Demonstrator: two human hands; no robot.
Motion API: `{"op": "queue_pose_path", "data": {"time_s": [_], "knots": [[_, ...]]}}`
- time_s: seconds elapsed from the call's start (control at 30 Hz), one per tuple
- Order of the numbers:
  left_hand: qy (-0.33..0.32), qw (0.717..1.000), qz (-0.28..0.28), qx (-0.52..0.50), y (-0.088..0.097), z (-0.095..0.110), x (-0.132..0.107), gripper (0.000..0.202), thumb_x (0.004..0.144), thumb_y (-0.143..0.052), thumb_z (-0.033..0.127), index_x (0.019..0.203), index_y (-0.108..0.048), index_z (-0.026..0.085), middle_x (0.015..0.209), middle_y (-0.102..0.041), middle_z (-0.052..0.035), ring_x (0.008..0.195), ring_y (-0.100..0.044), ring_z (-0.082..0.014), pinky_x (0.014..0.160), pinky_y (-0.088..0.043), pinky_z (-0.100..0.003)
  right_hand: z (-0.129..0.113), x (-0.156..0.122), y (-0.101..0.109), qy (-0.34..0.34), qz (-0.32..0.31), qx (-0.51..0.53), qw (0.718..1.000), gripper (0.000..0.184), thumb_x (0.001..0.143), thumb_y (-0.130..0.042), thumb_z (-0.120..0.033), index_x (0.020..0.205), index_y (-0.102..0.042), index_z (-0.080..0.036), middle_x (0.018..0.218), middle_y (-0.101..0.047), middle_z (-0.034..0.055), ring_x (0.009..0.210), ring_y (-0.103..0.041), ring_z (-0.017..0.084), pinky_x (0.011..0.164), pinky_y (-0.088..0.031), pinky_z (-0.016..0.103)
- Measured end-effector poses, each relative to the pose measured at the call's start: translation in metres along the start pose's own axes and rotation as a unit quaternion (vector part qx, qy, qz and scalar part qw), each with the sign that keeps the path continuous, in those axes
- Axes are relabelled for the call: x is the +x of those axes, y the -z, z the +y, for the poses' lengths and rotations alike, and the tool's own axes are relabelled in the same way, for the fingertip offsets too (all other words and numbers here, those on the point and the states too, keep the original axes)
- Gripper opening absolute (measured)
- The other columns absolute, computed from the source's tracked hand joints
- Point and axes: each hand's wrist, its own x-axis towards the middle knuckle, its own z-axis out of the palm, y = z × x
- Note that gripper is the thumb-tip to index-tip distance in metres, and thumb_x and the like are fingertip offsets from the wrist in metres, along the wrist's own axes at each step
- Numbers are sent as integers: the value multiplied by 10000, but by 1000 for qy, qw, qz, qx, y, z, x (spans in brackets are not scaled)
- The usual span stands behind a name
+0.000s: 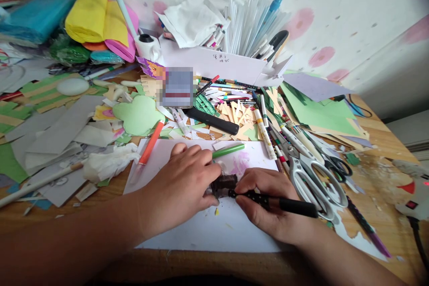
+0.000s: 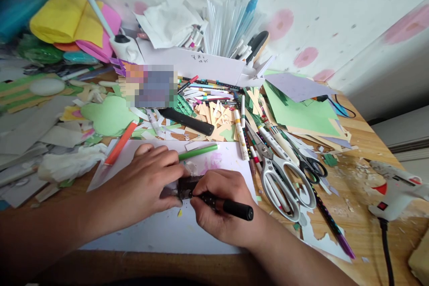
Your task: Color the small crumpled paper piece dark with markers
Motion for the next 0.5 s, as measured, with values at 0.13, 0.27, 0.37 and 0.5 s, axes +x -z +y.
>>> {"op": "queue_pose_path", "data": {"time_s": [0.13, 0.27, 0.37, 0.5], "knots": [[-2, 1000, 2, 2, 3, 2, -1, 209, 739, -714, 353, 823, -587, 211, 859, -532, -4, 904, -500, -233, 783, -294, -384, 0, 0, 0, 2, -7, 8, 1000, 90, 757, -572, -109, 711, -552, -185, 639, -635, 28, 572, -585, 137, 525, -451, 246], [-6, 1000, 1, 3, 3, 1, -1, 229, 727, -727, 363, 825, -584, 212, 860, -534, -5, 896, -500, -233, 777, -295, -387, 1, 0, 0, -3, 3, 0, 1000, 82, 769, -566, -117, 709, -573, -173, 631, -631, 36, 571, -586, 141, 526, -451, 251], [-6, 1000, 0, 3, 0, -1, -1, 247, 709, -743, 373, 818, -586, 216, 855, -538, -9, 896, -506, -247, 773, -296, -397, 1, 0, 1, -7, 6, -2, 1000, 74, 772, -567, -124, 715, -583, -168, 624, -624, 35, 557, -577, 138, 518, -444, 251], [-4, 1000, 2, 4, -1, -2, 0, 266, 693, -754, 400, 804, -589, 222, 847, -544, -11, 894, -511, -256, 773, -300, -403, 2, 0, 3, -7, 3, 8, 1000, 84, 766, -573, -127, 704, -566, -182, 624, -624, 24, 560, -581, 136, 520, -450, 246]]}}
